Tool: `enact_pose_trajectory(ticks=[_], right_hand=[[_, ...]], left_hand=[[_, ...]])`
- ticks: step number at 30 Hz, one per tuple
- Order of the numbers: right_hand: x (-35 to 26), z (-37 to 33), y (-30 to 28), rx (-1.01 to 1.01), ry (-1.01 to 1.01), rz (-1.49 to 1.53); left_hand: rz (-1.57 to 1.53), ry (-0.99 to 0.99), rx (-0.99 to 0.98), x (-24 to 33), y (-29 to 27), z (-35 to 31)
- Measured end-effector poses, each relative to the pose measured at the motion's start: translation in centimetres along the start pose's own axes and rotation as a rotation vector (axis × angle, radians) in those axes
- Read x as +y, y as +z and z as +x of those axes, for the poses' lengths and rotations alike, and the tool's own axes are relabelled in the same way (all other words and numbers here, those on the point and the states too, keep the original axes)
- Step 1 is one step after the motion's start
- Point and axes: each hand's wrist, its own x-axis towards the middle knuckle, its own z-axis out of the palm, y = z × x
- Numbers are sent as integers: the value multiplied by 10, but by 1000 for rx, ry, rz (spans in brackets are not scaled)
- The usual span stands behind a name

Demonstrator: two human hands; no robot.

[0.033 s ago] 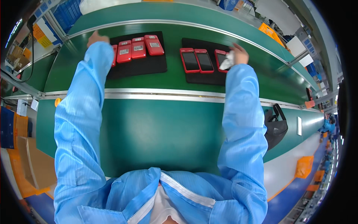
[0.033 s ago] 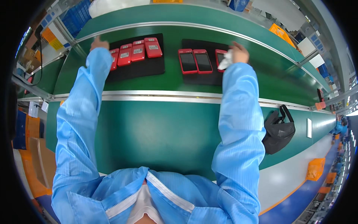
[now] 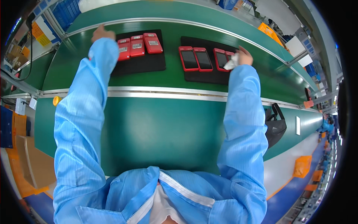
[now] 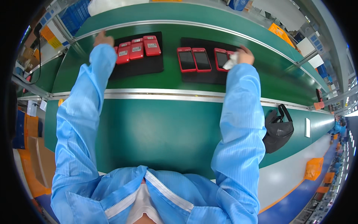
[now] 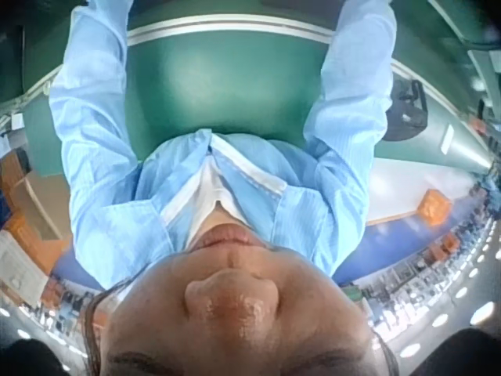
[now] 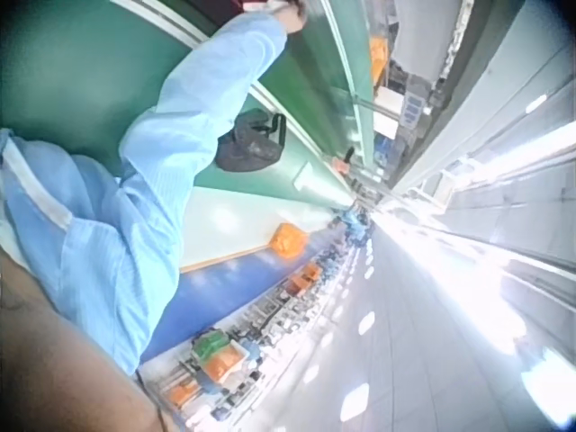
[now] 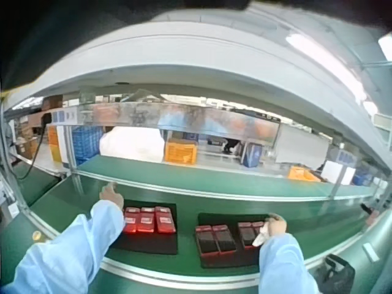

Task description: Inspecting, cleaning, and testing the screens of red handheld terminals on a production line.

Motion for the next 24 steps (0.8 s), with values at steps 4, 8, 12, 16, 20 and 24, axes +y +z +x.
enact_pose_trajectory(ticks=[4, 8, 12, 16, 20, 24], right_hand=[[42, 20, -74, 311, 84, -302], [83, 35, -130, 98, 249, -554], [101, 49, -173, -72, 230, -728], [71, 24, -92, -253, 327, -628], [58, 5, -142, -323, 393, -644], [23, -30, -143, -330, 413, -587]], left_hand=[[-583, 148, -189, 74, 30, -97], [-812, 29, -784, 108, 6, -215], [-596, -56, -929, 122, 35, -268], [-355, -283, -949, 89, 83, -226], [-727, -276, -1223, 101, 60, -236], [-886, -414, -1198, 89, 15, -246]])
